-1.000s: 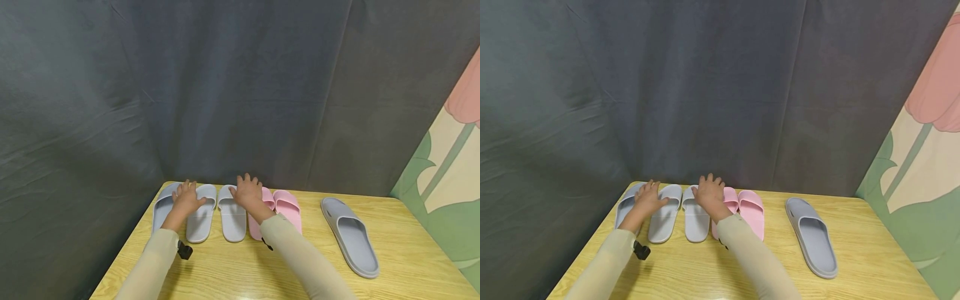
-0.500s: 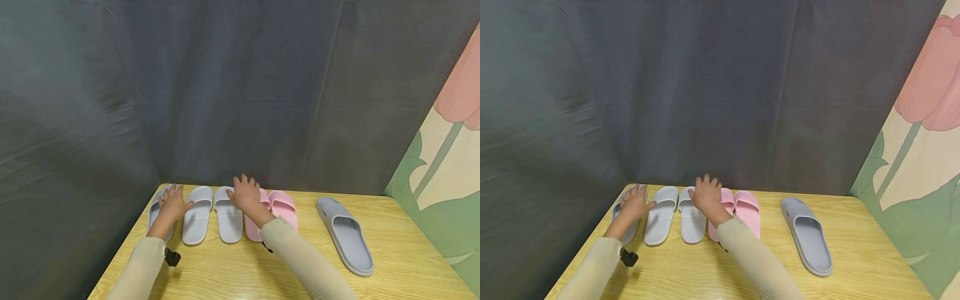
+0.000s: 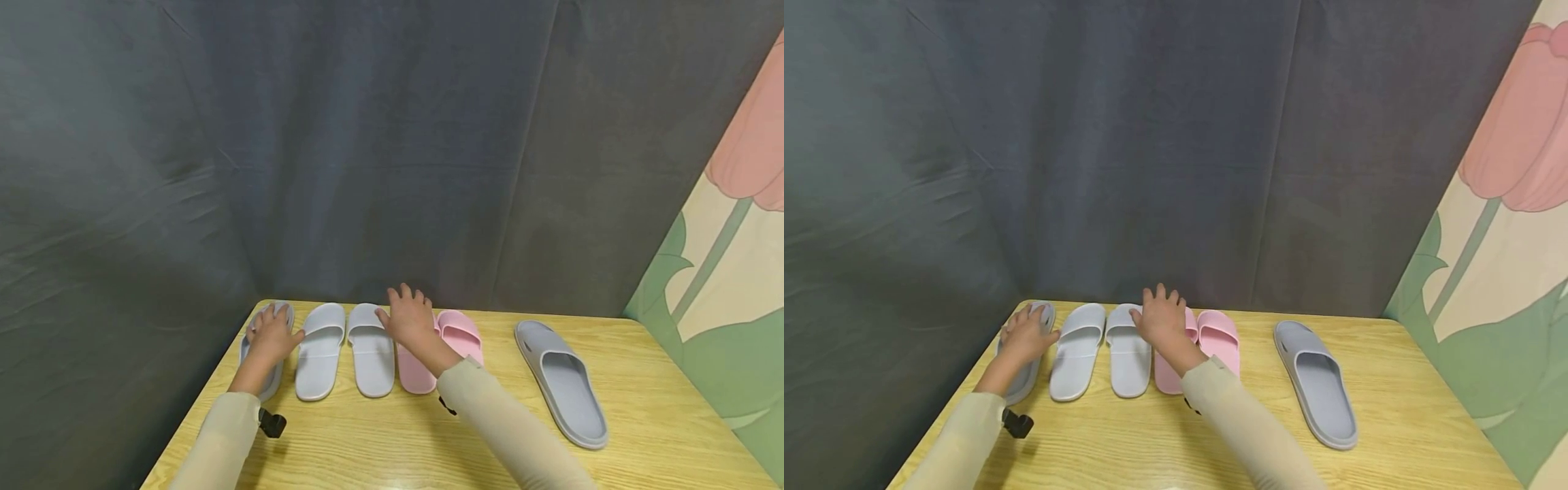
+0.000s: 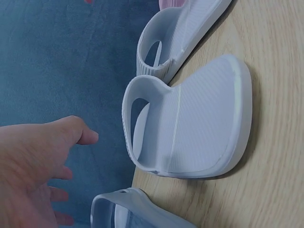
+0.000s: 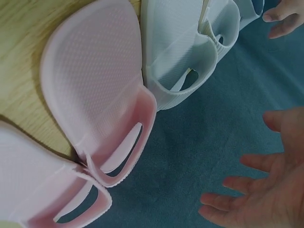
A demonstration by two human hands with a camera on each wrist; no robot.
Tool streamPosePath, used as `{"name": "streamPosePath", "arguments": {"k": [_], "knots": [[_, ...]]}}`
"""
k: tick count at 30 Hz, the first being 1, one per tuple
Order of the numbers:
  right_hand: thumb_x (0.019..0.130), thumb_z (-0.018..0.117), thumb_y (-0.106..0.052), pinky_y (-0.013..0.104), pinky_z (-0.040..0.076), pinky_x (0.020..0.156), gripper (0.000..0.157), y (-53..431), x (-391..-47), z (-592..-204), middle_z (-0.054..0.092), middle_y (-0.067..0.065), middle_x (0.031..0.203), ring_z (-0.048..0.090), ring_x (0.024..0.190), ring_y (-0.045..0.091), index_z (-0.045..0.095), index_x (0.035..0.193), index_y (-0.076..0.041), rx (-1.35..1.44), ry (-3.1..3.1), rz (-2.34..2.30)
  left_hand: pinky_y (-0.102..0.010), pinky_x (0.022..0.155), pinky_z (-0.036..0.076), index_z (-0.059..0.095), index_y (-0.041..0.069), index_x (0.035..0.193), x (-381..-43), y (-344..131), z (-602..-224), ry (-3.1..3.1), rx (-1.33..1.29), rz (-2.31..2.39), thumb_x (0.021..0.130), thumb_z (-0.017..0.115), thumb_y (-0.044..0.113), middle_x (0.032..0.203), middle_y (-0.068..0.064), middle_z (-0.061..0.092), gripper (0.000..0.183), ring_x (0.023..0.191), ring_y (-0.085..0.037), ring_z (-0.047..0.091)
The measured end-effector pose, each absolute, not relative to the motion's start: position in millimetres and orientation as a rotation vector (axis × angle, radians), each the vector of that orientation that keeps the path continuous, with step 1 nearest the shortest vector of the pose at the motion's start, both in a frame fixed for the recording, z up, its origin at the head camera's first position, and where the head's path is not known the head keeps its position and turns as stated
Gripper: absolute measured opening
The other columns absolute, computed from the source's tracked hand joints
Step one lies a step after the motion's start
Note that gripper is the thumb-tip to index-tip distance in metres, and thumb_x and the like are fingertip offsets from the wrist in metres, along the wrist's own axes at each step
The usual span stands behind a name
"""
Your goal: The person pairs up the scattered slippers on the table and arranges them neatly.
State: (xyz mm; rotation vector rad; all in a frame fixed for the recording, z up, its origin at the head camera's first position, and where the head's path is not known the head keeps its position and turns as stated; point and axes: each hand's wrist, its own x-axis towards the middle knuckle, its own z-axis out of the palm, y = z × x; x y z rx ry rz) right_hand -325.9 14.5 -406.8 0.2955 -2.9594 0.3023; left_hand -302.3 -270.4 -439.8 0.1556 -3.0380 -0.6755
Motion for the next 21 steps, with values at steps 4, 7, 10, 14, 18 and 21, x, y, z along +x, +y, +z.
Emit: {"name": "streamPosePath", "arguments": {"k": [4, 7, 10, 14, 18, 21], "knots": [[0.1, 0.054, -0.054, 0.057, 0.036, 0.11, 0.063, 18.6, -322.4, -404.5, 0.043, 0.016, 0.155, 0.044, 0.137, 0.045, 0.049, 0.149, -0.015, 0.317, -2.942, 0.305, -0.076, 0.111, 0.006, 0.026, -0.003, 0.156, -301.8, -272.6, -440.5, -3.04, 0.174, -0.686, 0.097, 0.062, 0.035, 0.162, -0.032, 0.009, 0.079, 0.148, -0.055, 0.006], [0.099, 0.054, -0.055, 0.057, 0.037, 0.11, 0.063, 21.6, -319.1, -403.0, 0.043, 0.016, 0.155, 0.044, 0.137, 0.045, 0.05, 0.148, -0.015, 0.326, -2.931, 0.298, -0.075, 0.112, 0.006, 0.025, -0.003, 0.157, -301.5, -274.4, -440.7, -3.044, 0.18, -0.692, 0.097, 0.062, 0.036, 0.163, -0.032, 0.009, 0.08, 0.147, -0.056, 0.005], [0.099, 0.054, -0.055, 0.057, 0.037, 0.11, 0.063, 24.9, -316.5, -402.5, 0.042, 0.016, 0.155, 0.043, 0.137, 0.045, 0.05, 0.148, -0.015, 0.327, -2.93, 0.303, -0.075, 0.113, 0.005, 0.025, -0.002, 0.157, -301.4, -276.8, -441.0, -3.04, 0.187, -0.707, 0.097, 0.062, 0.035, 0.162, -0.032, 0.008, 0.08, 0.147, -0.056, 0.005], [0.099, 0.054, -0.055, 0.058, 0.036, 0.111, 0.064, 30.1, -313.2, -402.7, 0.042, 0.016, 0.155, 0.043, 0.138, 0.046, 0.05, 0.148, -0.015, 0.317, -2.929, 0.326, -0.075, 0.113, 0.003, 0.026, -0.002, 0.157, -300.4, -279.6, -442.3, -3.025, 0.201, -0.739, 0.096, 0.063, 0.034, 0.162, -0.032, 0.007, 0.08, 0.148, -0.055, 0.004], [0.098, 0.057, -0.054, 0.058, 0.036, 0.111, 0.064, 36.8, -310.8, -404.5, 0.043, 0.017, 0.155, 0.043, 0.137, 0.047, 0.051, 0.148, -0.014, 0.305, -2.913, 0.344, -0.076, 0.112, 0.004, 0.026, -0.002, 0.156, -299.2, -281.7, -445.0, -3.022, 0.213, -0.752, 0.096, 0.063, 0.033, 0.162, -0.032, 0.007, 0.079, 0.147, -0.056, 0.005], [0.098, 0.058, -0.052, 0.058, 0.036, 0.11, 0.063, 42.6, -309.1, -406.3, 0.044, 0.018, 0.154, 0.044, 0.136, 0.048, 0.051, 0.147, -0.014, 0.305, -2.898, 0.346, -0.076, 0.112, 0.004, 0.026, -0.003, 0.156, -298.6, -283.5, -446.9, -3.026, 0.214, -0.752, 0.096, 0.063, 0.033, 0.162, -0.033, 0.007, 0.079, 0.147, -0.056, 0.005]]}}
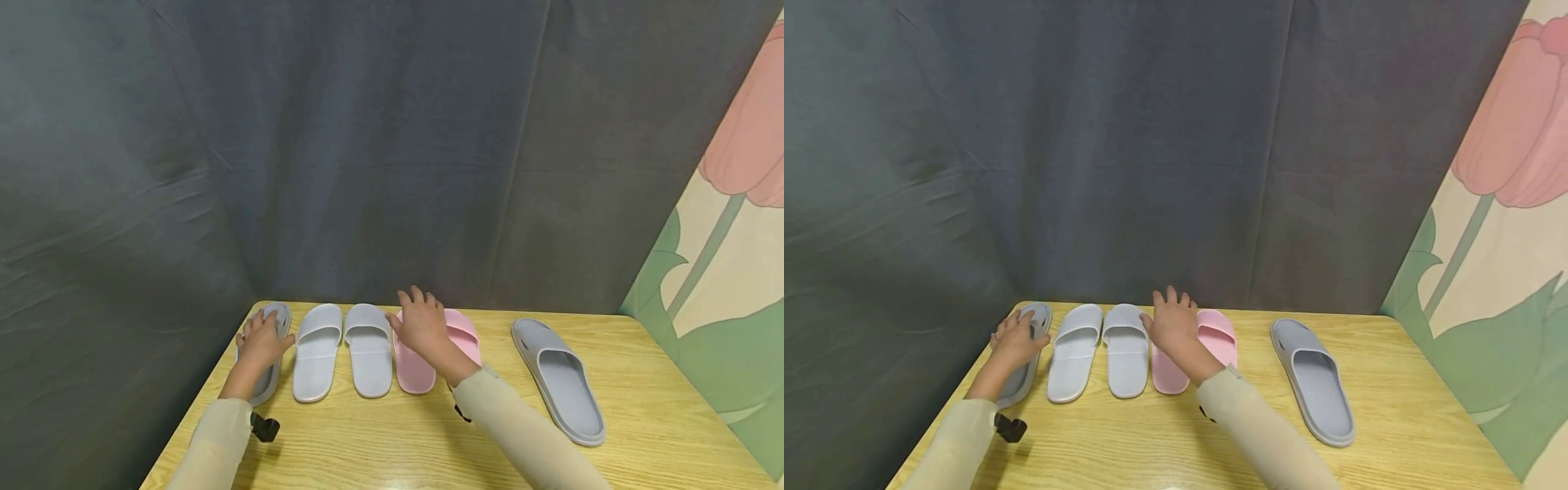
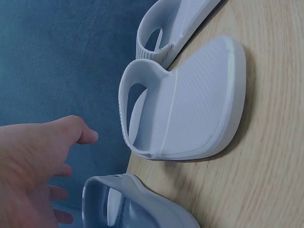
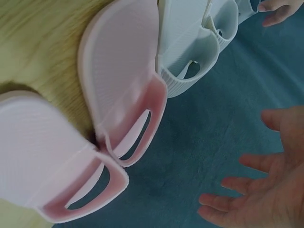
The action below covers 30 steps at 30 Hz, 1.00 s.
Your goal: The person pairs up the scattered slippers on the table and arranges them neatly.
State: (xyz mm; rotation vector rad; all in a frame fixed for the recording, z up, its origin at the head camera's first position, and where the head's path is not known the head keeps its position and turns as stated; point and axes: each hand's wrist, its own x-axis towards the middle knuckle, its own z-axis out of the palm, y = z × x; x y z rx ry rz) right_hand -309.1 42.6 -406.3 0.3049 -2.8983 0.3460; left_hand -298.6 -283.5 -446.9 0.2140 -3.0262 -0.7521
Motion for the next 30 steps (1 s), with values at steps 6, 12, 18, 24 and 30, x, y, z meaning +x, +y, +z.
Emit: {"name": "streamPosePath", "arguments": {"k": [6, 12, 18, 24, 30], "knots": [[0.097, 0.06, -0.051, 0.059, 0.037, 0.109, 0.063, 53.0, -306.1, -409.1, 0.045, 0.02, 0.153, 0.044, 0.135, 0.05, 0.051, 0.147, -0.013, 0.312, -2.882, 0.342, -0.076, 0.112, 0.006, 0.027, -0.003, 0.156, -298.5, -286.7, -449.8, -3.023, 0.218, -0.747, 0.096, 0.063, 0.033, 0.162, -0.033, 0.008, 0.079, 0.147, -0.056, 0.006], [0.097, 0.061, -0.049, 0.061, 0.037, 0.109, 0.063, 62.3, -304.2, -409.6, 0.044, 0.021, 0.153, 0.044, 0.135, 0.05, 0.051, 0.147, -0.012, 0.296, -2.879, 0.358, -0.075, 0.112, 0.005, 0.027, -0.004, 0.155, -299.6, -288.0, -449.8, -3.011, 0.211, -0.758, 0.095, 0.063, 0.032, 0.162, -0.033, 0.007, 0.079, 0.147, -0.056, 0.006], [0.097, 0.062, -0.047, 0.061, 0.035, 0.111, 0.064, 71.9, -303.5, -410.1, 0.041, 0.021, 0.155, 0.042, 0.136, 0.05, 0.05, 0.148, -0.011, 0.288, -2.876, 0.396, -0.075, 0.112, 0.005, 0.027, -0.004, 0.156, -299.9, -289.8, -451.5, -3.002, 0.202, -0.765, 0.094, 0.063, 0.031, 0.162, -0.033, 0.007, 0.08, 0.147, -0.056, 0.006], [0.098, 0.06, -0.047, 0.061, 0.033, 0.112, 0.064, 83.3, -302.3, -413.3, 0.04, 0.022, 0.155, 0.041, 0.137, 0.051, 0.048, 0.149, -0.01, 0.282, -2.888, 0.386, -0.076, 0.111, 0.005, 0.027, -0.004, 0.156, -299.6, -293.3, -455.2, -3.005, 0.191, -0.783, 0.094, 0.063, 0.031, 0.162, -0.032, 0.007, 0.079, 0.146, -0.057, 0.005], [0.097, 0.062, -0.047, 0.062, 0.033, 0.111, 0.065, 93.6, -302.2, -417.3, 0.04, 0.023, 0.155, 0.041, 0.137, 0.05, 0.049, 0.149, -0.01, 0.24, -2.907, 0.37, -0.077, 0.11, 0.007, 0.028, -0.004, 0.155, -299.5, -296.2, -458.9, -3.015, 0.198, -0.765, 0.094, 0.063, 0.032, 0.162, -0.032, 0.008, 0.079, 0.146, -0.058, 0.007]]}}
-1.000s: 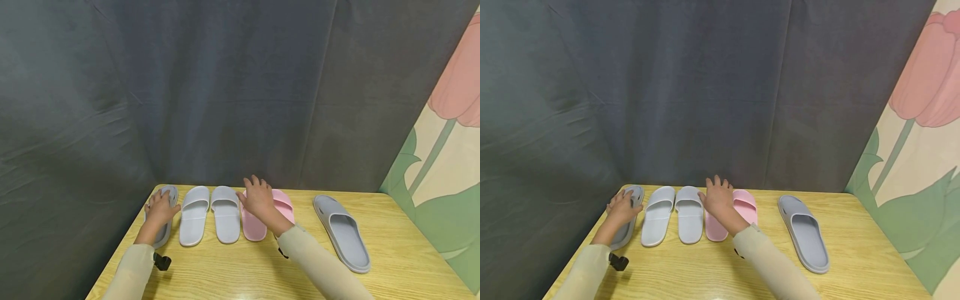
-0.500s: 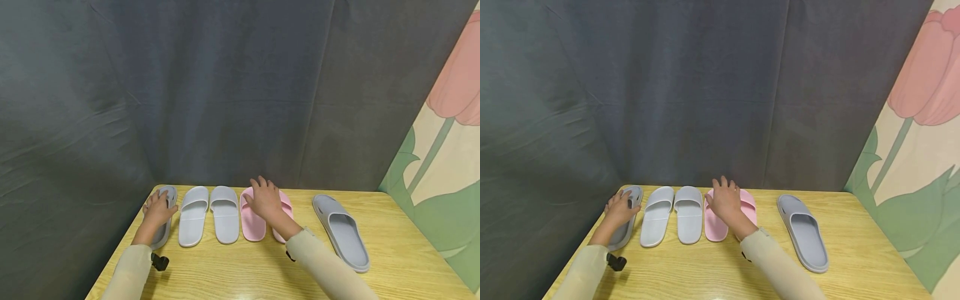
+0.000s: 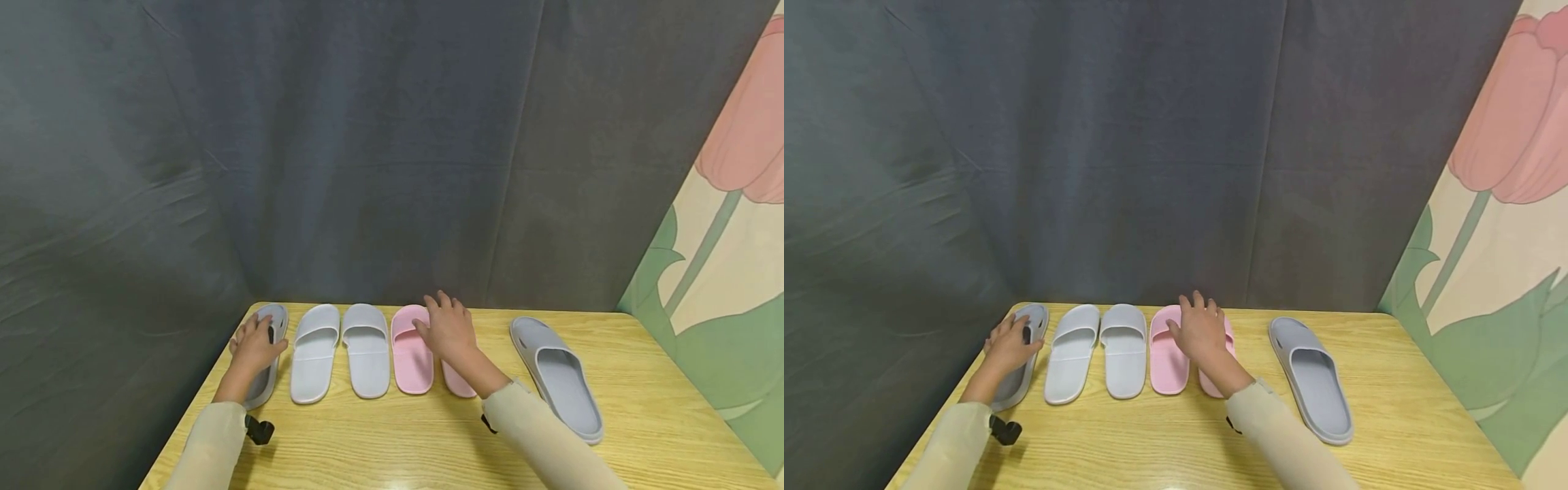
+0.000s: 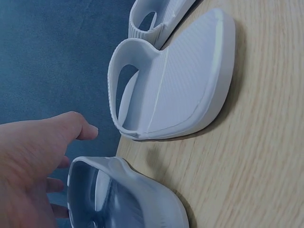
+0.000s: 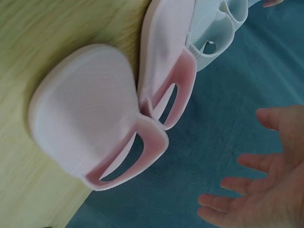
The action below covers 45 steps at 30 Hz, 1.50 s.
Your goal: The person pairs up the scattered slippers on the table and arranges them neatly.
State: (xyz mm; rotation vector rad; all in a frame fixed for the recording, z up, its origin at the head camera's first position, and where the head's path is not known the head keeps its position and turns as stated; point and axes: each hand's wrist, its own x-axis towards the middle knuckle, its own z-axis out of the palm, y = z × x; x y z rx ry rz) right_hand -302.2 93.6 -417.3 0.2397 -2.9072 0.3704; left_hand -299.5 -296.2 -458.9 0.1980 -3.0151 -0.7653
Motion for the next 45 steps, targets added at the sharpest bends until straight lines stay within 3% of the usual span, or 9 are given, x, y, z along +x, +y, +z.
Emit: {"name": "streamPosePath", "arguments": {"k": [28, 45], "knots": [[0.096, 0.062, -0.043, 0.065, 0.034, 0.109, 0.062, 124.4, -296.0, -423.5, 0.042, 0.026, 0.153, 0.041, 0.136, 0.053, 0.052, 0.145, -0.006, 0.179, -2.87, 0.43, -0.079, 0.108, 0.011, 0.026, -0.004, 0.155, -307.2, -301.3, -469.4, -3.031, 0.246, -0.706, 0.092, 0.067, 0.028, 0.16, -0.035, 0.007, 0.082, 0.144, -0.062, 0.005], [0.095, 0.064, -0.043, 0.066, 0.036, 0.106, 0.063, 139.6, -289.6, -424.2, 0.044, 0.028, 0.151, 0.043, 0.133, 0.054, 0.053, 0.145, -0.005, 0.179, -2.844, 0.424, -0.079, 0.108, 0.012, 0.027, 0.004, 0.156, -311.2, -303.1, -474.4, -3.03, 0.316, -0.661, 0.09, 0.068, 0.026, 0.16, -0.034, 0.01, 0.081, 0.144, -0.064, 0.006]]}}
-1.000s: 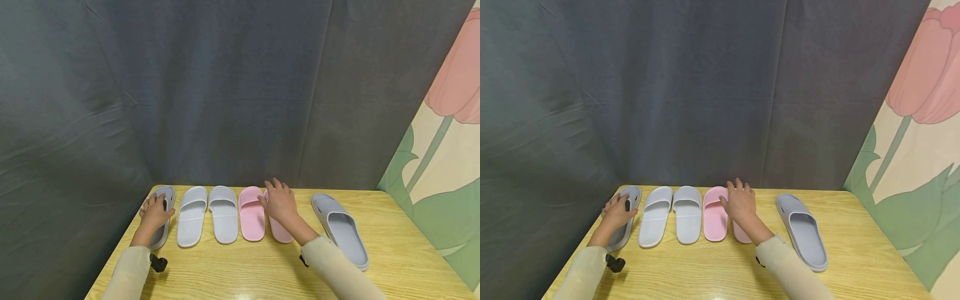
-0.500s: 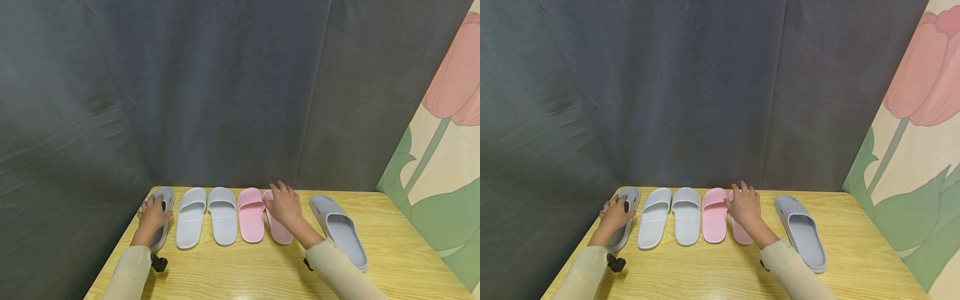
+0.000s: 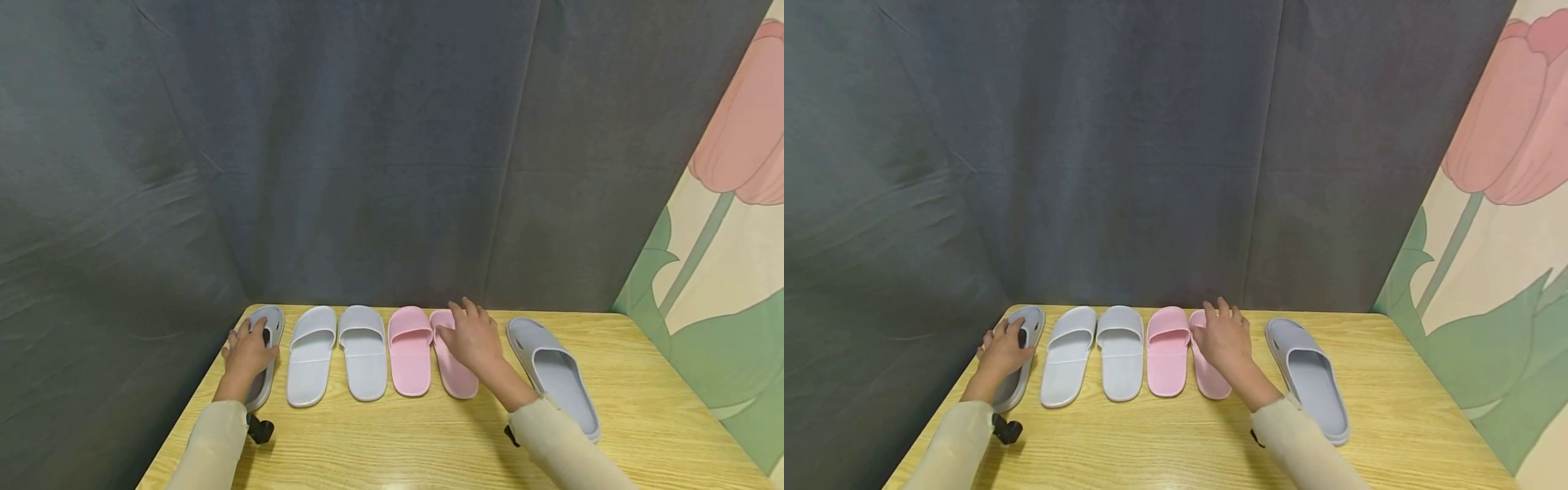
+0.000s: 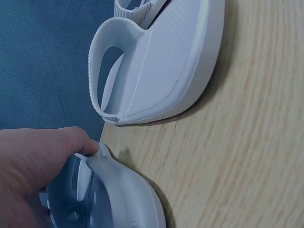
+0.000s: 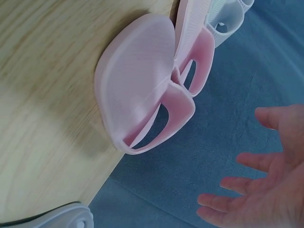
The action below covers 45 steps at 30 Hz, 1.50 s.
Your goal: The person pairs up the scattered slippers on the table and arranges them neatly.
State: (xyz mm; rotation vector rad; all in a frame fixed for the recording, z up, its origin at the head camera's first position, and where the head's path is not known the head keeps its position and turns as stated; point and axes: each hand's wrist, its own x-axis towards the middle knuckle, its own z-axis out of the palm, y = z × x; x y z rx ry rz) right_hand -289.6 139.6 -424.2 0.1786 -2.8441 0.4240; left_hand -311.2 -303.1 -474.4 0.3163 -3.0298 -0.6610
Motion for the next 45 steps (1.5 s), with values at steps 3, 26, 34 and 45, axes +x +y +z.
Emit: {"name": "streamPosePath", "arguments": {"k": [3, 26, 34, 45], "knots": [[0.094, 0.065, -0.045, 0.066, 0.037, 0.105, 0.065, 144.1, -289.1, -426.2, 0.044, 0.028, 0.151, 0.044, 0.133, 0.054, 0.053, 0.144, -0.005, 0.177, -2.834, 0.428, -0.079, 0.107, 0.014, 0.027, 0.005, 0.156, -311.3, -302.9, -475.5, -3.025, 0.317, -0.664, 0.09, 0.068, 0.025, 0.16, -0.034, 0.011, 0.08, 0.143, -0.063, 0.007], [0.096, 0.064, -0.036, 0.07, 0.038, 0.1, 0.061, 177.9, -278.9, -429.9, 0.042, 0.032, 0.149, 0.044, 0.129, 0.058, 0.052, 0.143, 0.0, 0.151, -2.835, 0.377, -0.079, 0.098, 0.028, 0.024, 0.009, 0.158, -315.5, -307.0, -478.8, -3.038, 0.354, -0.627, 0.091, 0.068, 0.029, 0.159, -0.03, 0.014, 0.084, 0.139, -0.06, 0.014], [0.096, 0.064, -0.038, 0.071, 0.039, 0.097, 0.062, 190.8, -277.3, -432.7, 0.041, 0.034, 0.149, 0.044, 0.128, 0.059, 0.051, 0.144, 0.0, 0.129, -2.854, 0.401, -0.081, 0.099, 0.026, 0.023, 0.009, 0.159, -315.7, -304.9, -477.3, -3.054, 0.366, -0.61, 0.091, 0.069, 0.03, 0.159, -0.031, 0.013, 0.085, 0.14, -0.06, 0.014], [0.097, 0.063, -0.037, 0.072, 0.039, 0.097, 0.061, 206.5, -272.3, -439.2, 0.042, 0.036, 0.147, 0.044, 0.128, 0.06, 0.052, 0.142, 0.003, 0.102, -2.855, 0.379, -0.08, 0.1, 0.026, 0.023, 0.008, 0.159, -316.5, -304.9, -479.0, -3.055, 0.37, -0.604, 0.09, 0.071, 0.03, 0.159, -0.031, 0.013, 0.087, 0.139, -0.061, 0.015]]}}
